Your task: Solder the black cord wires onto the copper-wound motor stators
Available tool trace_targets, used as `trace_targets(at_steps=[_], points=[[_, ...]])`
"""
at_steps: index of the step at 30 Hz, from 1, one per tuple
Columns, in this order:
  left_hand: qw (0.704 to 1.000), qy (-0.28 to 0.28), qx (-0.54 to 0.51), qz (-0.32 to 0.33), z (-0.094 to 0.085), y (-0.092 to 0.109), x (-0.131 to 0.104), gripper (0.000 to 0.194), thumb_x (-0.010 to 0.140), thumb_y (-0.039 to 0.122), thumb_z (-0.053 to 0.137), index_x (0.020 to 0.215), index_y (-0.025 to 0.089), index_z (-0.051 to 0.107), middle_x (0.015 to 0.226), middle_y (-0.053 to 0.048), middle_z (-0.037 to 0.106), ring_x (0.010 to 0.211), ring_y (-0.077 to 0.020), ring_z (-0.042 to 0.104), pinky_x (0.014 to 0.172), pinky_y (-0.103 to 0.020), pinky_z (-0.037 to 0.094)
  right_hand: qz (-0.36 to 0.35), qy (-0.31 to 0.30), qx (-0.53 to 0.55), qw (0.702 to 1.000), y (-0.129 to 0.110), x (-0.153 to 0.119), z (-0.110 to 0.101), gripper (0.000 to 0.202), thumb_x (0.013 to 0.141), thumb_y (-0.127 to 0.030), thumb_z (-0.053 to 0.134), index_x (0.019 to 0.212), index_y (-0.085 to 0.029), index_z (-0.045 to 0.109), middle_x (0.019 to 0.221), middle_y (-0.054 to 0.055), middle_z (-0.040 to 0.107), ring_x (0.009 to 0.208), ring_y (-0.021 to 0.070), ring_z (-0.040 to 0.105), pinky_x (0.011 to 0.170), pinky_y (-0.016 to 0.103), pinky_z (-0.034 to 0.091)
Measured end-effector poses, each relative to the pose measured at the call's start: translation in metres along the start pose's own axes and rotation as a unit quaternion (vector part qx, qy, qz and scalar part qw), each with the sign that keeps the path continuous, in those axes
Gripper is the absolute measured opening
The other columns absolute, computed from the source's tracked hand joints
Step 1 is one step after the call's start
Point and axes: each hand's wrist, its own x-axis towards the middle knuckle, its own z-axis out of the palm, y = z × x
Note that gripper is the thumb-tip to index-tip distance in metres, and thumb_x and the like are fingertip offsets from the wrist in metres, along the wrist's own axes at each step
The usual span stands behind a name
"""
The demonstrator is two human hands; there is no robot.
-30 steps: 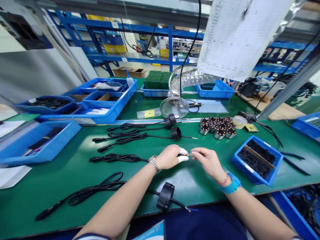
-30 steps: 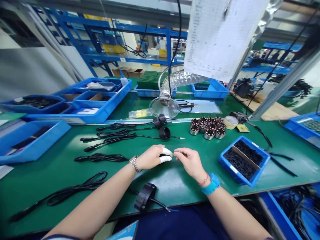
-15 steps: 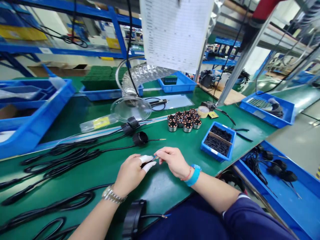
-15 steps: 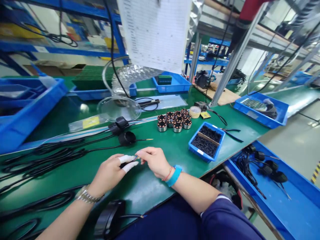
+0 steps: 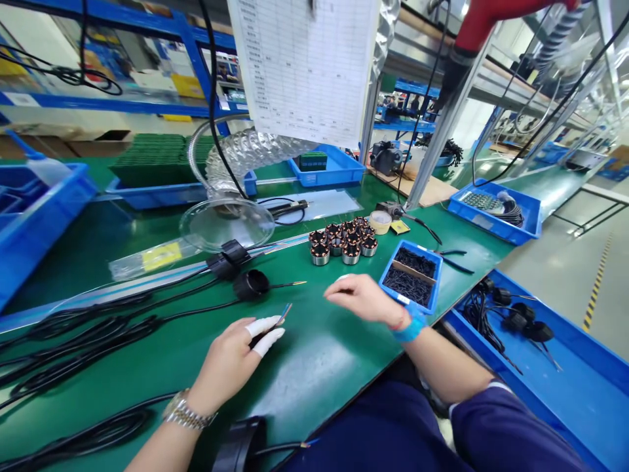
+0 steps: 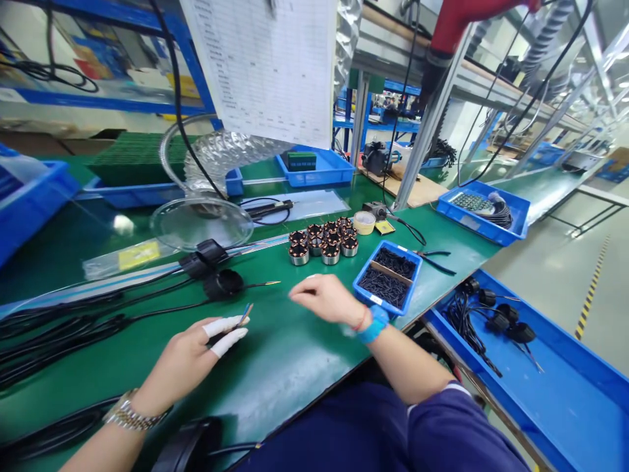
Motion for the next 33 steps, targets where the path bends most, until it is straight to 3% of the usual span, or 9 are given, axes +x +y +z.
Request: trace_targets(at_steps=[1, 5, 9, 13, 19, 24, 29, 33], points=[[1.0, -0.002, -0.001, 0.002, -0.001, 0.0, 0.0, 0.041, 0.08, 0.049, 0.042, 0.103, 0.022, 0.063, 0.093, -0.005, 0.067, 0.086, -0.0218, 0.059, 0.076, -0.032, 0.048, 0.032, -0.019, -0.147, 0.988, 0.009, -0.005, -0.017, 0.024, 0.086, -0.029, 0.042, 0.093, -0.021, 0.064, 0.093, -0.001, 0.064, 0.085, 0.0083, 0.056, 0.078, 0.017, 0.041], [1.0, -0.01, 0.01, 0.013, -0.002, 0.0, 0.001, 0.042, 0.081, 0.048, 0.04, 0.106, 0.022, 0.062, 0.091, -0.006, 0.067, 0.087, -0.0226, 0.058, 0.077, -0.034, 0.047, 0.144, -0.029, -0.296, 0.944, 0.054, -0.026, -0.065, 0.026, 0.082, -0.019, 0.042, 0.081, -0.013, 0.067, 0.086, 0.01, 0.065, 0.085, 0.0176, 0.058, 0.079, 0.026, 0.041], [0.999, -0.026, 0.027, 0.014, -0.003, 0.003, 0.001, 0.042, 0.083, 0.046, 0.038, 0.106, 0.021, 0.062, 0.085, -0.006, 0.066, 0.082, -0.022, 0.058, 0.074, -0.033, 0.046, 0.216, -0.06, -0.378, 0.898, 0.083, -0.037, -0.074, 0.023, 0.077, -0.017, 0.045, 0.076, -0.013, 0.068, 0.084, 0.012, 0.065, 0.08, 0.0202, 0.06, 0.071, 0.027, 0.043], [0.999, -0.032, 0.028, 0.009, -0.004, 0.005, 0.002, 0.04, 0.083, 0.044, 0.038, 0.106, 0.021, 0.062, 0.082, -0.006, 0.066, 0.079, -0.0209, 0.057, 0.071, -0.032, 0.046, 0.223, -0.09, -0.412, 0.879, 0.085, -0.038, -0.07, 0.023, 0.076, -0.018, 0.045, 0.078, -0.014, 0.068, 0.086, 0.014, 0.065, 0.08, 0.0229, 0.061, 0.067, 0.029, 0.045], [0.999, -0.026, 0.03, 0.008, -0.004, 0.003, 0.002, 0.039, 0.083, 0.044, 0.038, 0.105, 0.023, 0.062, 0.085, -0.005, 0.067, 0.082, -0.0207, 0.058, 0.072, -0.031, 0.046, 0.221, -0.119, -0.429, 0.868, 0.083, -0.035, -0.072, 0.021, 0.074, -0.02, 0.048, 0.08, -0.014, 0.068, 0.085, 0.013, 0.066, 0.079, 0.0225, 0.062, 0.066, 0.029, 0.045], [0.999, -0.022, 0.037, 0.009, -0.004, 0.002, 0.001, 0.04, 0.083, 0.045, 0.037, 0.104, 0.024, 0.063, 0.092, -0.005, 0.067, 0.088, -0.0222, 0.058, 0.073, -0.031, 0.046, 0.22, -0.105, -0.434, 0.867, 0.091, -0.034, -0.069, 0.02, 0.074, -0.02, 0.048, 0.076, -0.014, 0.067, 0.084, 0.012, 0.065, 0.077, 0.0206, 0.062, 0.065, 0.026, 0.044], [0.999, -0.035, 0.04, 0.002, -0.005, 0.004, 0.003, 0.04, 0.083, 0.044, 0.037, 0.106, 0.023, 0.062, 0.092, -0.006, 0.067, 0.088, -0.023, 0.058, 0.074, -0.032, 0.046, 0.191, -0.094, -0.417, 0.884, 0.098, -0.036, -0.076, 0.017, 0.073, -0.021, 0.049, 0.075, -0.016, 0.065, 0.077, 0.007, 0.064, 0.071, 0.0169, 0.059, 0.062, 0.023, 0.041], [0.999, -0.038, 0.039, 0.001, -0.004, 0.004, 0.003, 0.04, 0.083, 0.044, 0.038, 0.107, 0.023, 0.062, 0.092, -0.005, 0.067, 0.089, -0.0225, 0.057, 0.075, -0.032, 0.045, 0.131, -0.09, -0.393, 0.906, 0.097, -0.038, -0.083, 0.02, 0.077, -0.022, 0.046, 0.086, -0.018, 0.063, 0.086, 0.005, 0.063, 0.081, 0.016, 0.057, 0.07, 0.023, 0.039]])
